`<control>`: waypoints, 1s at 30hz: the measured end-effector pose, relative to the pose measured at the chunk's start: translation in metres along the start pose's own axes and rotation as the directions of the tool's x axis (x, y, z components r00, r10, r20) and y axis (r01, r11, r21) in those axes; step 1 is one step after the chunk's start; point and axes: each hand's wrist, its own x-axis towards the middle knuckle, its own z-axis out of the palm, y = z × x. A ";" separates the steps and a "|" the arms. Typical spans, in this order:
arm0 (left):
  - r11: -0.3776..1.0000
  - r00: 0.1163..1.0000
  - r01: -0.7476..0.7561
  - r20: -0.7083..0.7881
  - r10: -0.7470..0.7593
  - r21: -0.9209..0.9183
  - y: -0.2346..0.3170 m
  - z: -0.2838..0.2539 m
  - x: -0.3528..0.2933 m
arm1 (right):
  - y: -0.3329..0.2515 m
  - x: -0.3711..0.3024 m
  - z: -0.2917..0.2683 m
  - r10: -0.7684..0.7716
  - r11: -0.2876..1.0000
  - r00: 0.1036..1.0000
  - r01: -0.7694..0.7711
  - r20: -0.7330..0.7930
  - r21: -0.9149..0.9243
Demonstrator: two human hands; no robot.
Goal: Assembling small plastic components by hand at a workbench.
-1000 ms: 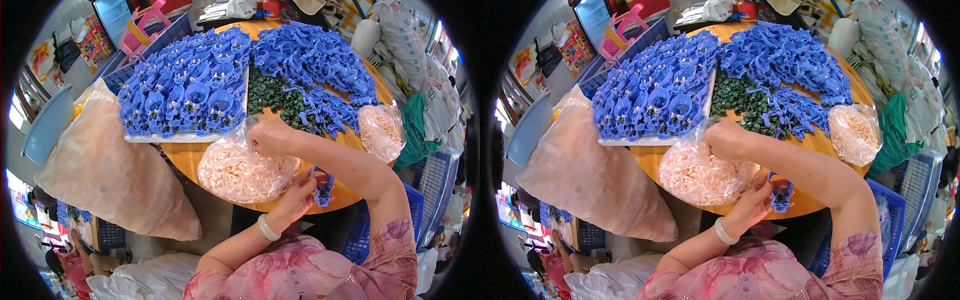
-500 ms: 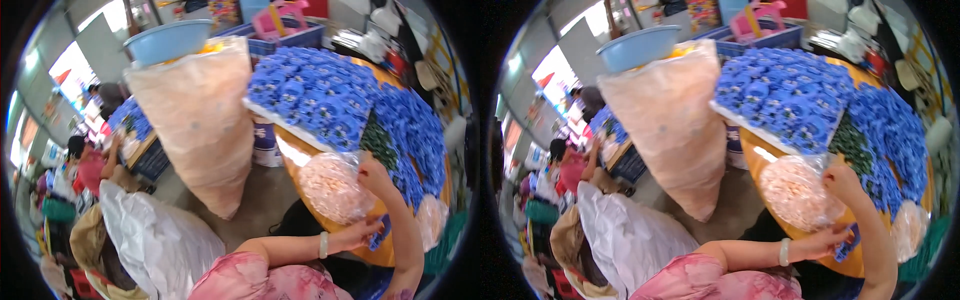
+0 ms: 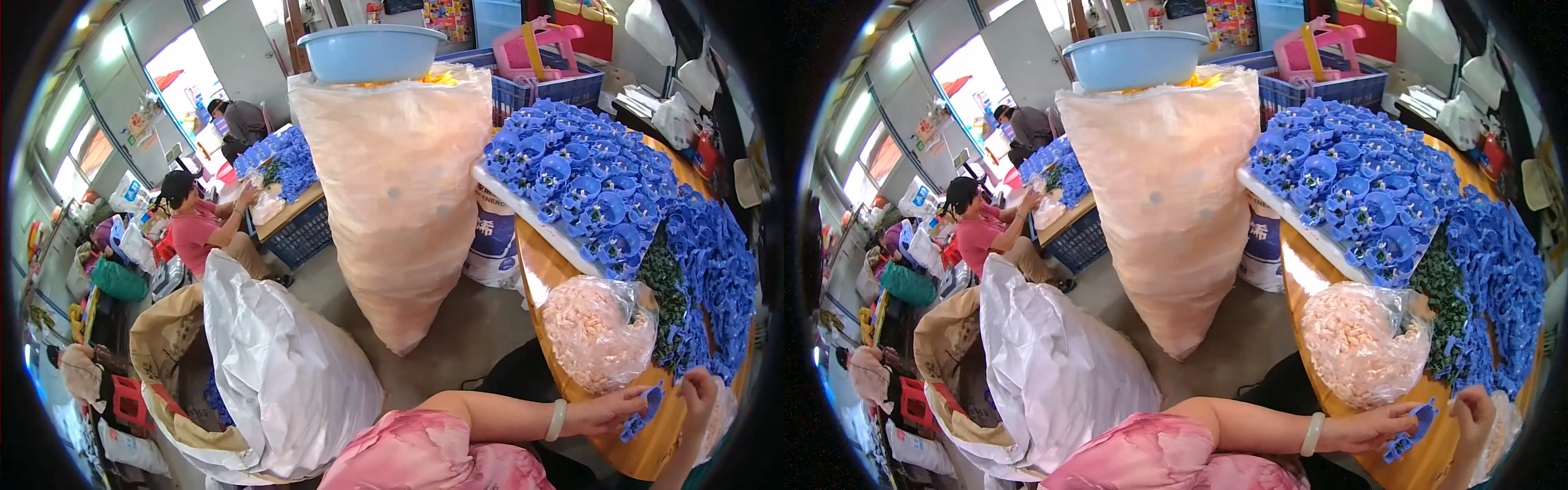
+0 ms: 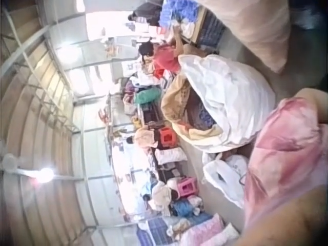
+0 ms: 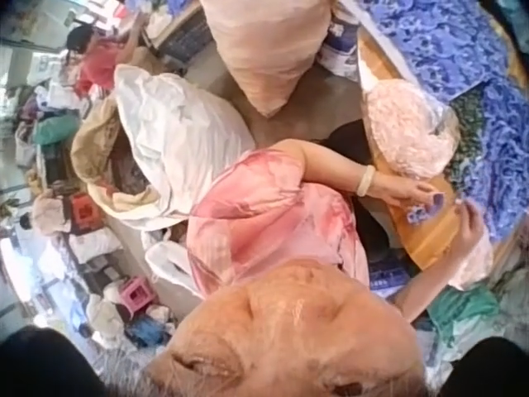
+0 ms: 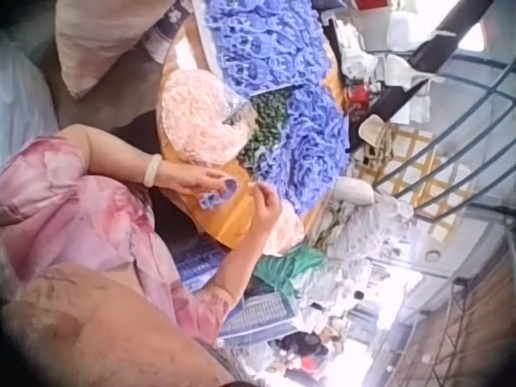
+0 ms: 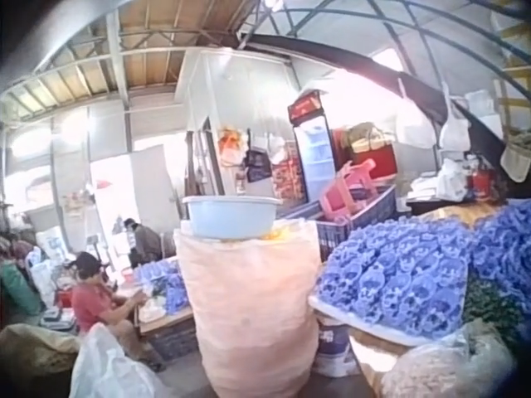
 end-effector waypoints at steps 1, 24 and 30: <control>1.000 1.000 -0.017 -0.005 0.017 0.019 -0.001 -0.004 0.001 | -0.005 -0.010 0.002 0.068 0.998 0.998 -0.068 -0.007 0.017; 0.964 0.983 -0.122 -0.102 0.150 0.237 0.012 0.013 0.003 | -0.035 -0.080 0.030 -0.002 0.999 0.983 -0.006 -0.181 -0.043; 0.965 0.982 -0.157 -0.069 0.175 0.211 0.000 0.012 0.000 | -0.032 -0.090 0.038 -0.122 0.964 0.980 0.079 -0.157 -0.253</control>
